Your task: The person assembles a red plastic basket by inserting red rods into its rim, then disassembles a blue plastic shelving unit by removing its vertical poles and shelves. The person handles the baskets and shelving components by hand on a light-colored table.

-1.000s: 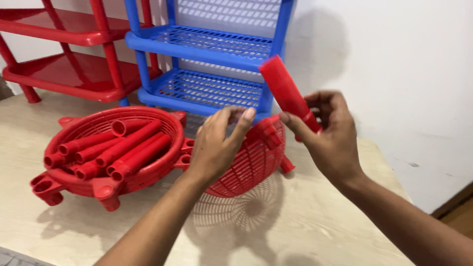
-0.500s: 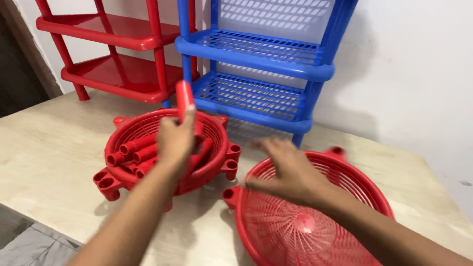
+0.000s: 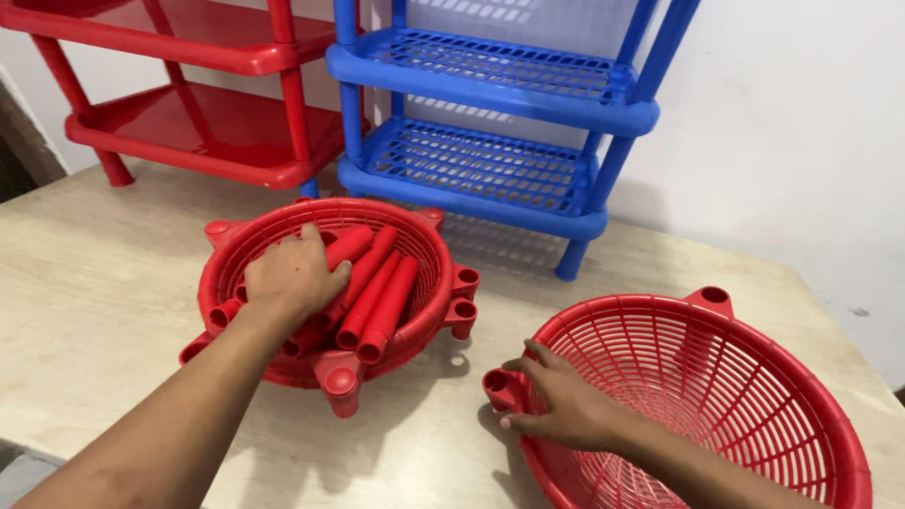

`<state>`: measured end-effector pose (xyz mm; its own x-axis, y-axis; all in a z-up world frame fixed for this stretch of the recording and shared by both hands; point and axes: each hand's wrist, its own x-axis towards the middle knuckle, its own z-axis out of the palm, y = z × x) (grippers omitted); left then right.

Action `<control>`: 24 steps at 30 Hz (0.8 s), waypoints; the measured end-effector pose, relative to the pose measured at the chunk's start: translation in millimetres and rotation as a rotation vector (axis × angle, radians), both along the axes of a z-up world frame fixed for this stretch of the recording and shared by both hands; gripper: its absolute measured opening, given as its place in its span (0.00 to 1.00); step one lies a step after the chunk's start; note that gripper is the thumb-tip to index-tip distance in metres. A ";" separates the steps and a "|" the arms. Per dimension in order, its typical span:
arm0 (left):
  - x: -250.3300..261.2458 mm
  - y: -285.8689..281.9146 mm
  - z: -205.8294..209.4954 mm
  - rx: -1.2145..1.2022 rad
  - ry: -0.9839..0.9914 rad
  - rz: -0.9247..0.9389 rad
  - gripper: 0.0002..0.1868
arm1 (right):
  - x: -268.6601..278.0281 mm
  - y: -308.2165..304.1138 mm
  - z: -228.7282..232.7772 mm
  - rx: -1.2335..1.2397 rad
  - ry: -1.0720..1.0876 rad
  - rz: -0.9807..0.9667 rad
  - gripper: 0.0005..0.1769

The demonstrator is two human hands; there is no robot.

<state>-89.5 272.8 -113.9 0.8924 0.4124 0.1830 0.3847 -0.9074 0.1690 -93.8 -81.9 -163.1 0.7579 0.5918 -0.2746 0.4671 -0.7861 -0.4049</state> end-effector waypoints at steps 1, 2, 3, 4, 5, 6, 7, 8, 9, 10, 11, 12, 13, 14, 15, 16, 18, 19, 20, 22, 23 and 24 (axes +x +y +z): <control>-0.9 -1.6 -1.0 0.026 -0.016 -0.010 0.35 | -0.7 -3.2 -4.2 0.003 -0.001 -0.009 0.49; -2.1 -2.9 -1.1 0.052 -0.034 -0.019 0.35 | -1.4 -5.5 -7.9 0.007 -0.003 -0.017 0.52; -3.0 -5.9 -0.9 0.099 -0.130 -0.028 0.35 | -2.5 -7.2 -11.4 0.010 -0.005 -0.025 0.54; -3.8 -10.5 -0.5 0.147 -0.225 -0.037 0.35 | -3.4 -8.2 -14.5 0.042 -0.015 -0.030 0.54; -3.8 -16.1 0.5 0.194 -0.321 -0.045 0.36 | -4.2 -9.5 -17.6 0.073 -0.024 -0.036 0.55; -2.8 -22.8 1.9 0.211 -0.390 -0.088 0.33 | -4.0 -11.5 -20.7 0.104 -0.037 -0.042 0.56; -1.5 -30.7 2.9 0.227 -0.460 -0.131 0.31 | -2.9 -14.2 -23.8 0.156 -0.072 -0.066 0.54; 0.8 -40.5 4.0 0.242 -0.531 -0.173 0.29 | -0.5 -17.6 -26.4 0.208 -0.108 -0.090 0.52; 4.1 -53.0 4.1 0.213 -0.566 -0.235 0.27 | 2.9 -22.1 -28.7 0.260 -0.145 -0.115 0.51; 7.8 -67.8 3.1 0.182 -0.601 -0.297 0.26 | 8.0 -28.8 -29.7 0.260 -0.208 -0.166 0.49; 10.7 -82.1 1.3 0.151 -0.636 -0.360 0.24 | 15.2 -37.7 -29.4 0.259 -0.272 -0.216 0.47; 12.7 -97.3 -2.4 0.101 -0.620 -0.409 0.22 | 23.0 -49.0 -28.7 0.257 -0.339 -0.266 0.46; 13.4 -113.1 -7.6 0.052 -0.604 -0.458 0.20 | 31.6 -62.2 -26.8 0.184 -0.494 -0.330 0.46; 14.0 -126.6 -12.0 0.001 -0.586 -0.507 0.19 | 41.0 -78.1 -22.5 0.107 -0.646 -0.393 0.46; 14.6 -137.6 -15.9 -0.026 -0.551 -0.523 0.18 | 49.5 -95.6 -17.6 0.027 -0.798 -0.455 0.46; 15.0 -149.0 -20.6 -0.054 -0.516 -0.538 0.18 | 57.6 -115.3 -11.4 -0.149 -0.847 -0.545 0.47; 16.0 -170.3 -29.4 -0.105 -0.453 -0.562 0.15 | 72.3 -155.4 1.8 -0.315 -0.787 -0.746 0.48; 15.9 -179.7 -32.9 -0.128 -0.425 -0.571 0.14 | 78.4 -175.0 7.7 -0.301 -0.683 -0.857 0.49; 16.8 -188.0 -34.3 -0.150 -0.396 -0.577 0.13 | 81.5 -194.3 11.6 -0.283 -0.576 -0.962 0.49; 18.0 -209.3 -35.8 -0.230 -0.360 -0.568 0.08 | 82.8 -234.8 17.6 -0.009 -0.210 -1.010 0.39; 18.0 -220.9 -36.3 -0.268 -0.342 -0.562 0.07 | 84.7 -249.3 16.7 0.131 -0.028 -1.007 0.36; 18.3 -231.0 -36.6 -0.292 -0.373 -0.561 0.08 | 86.3 -259.6 12.5 0.216 0.086 -1.036 0.34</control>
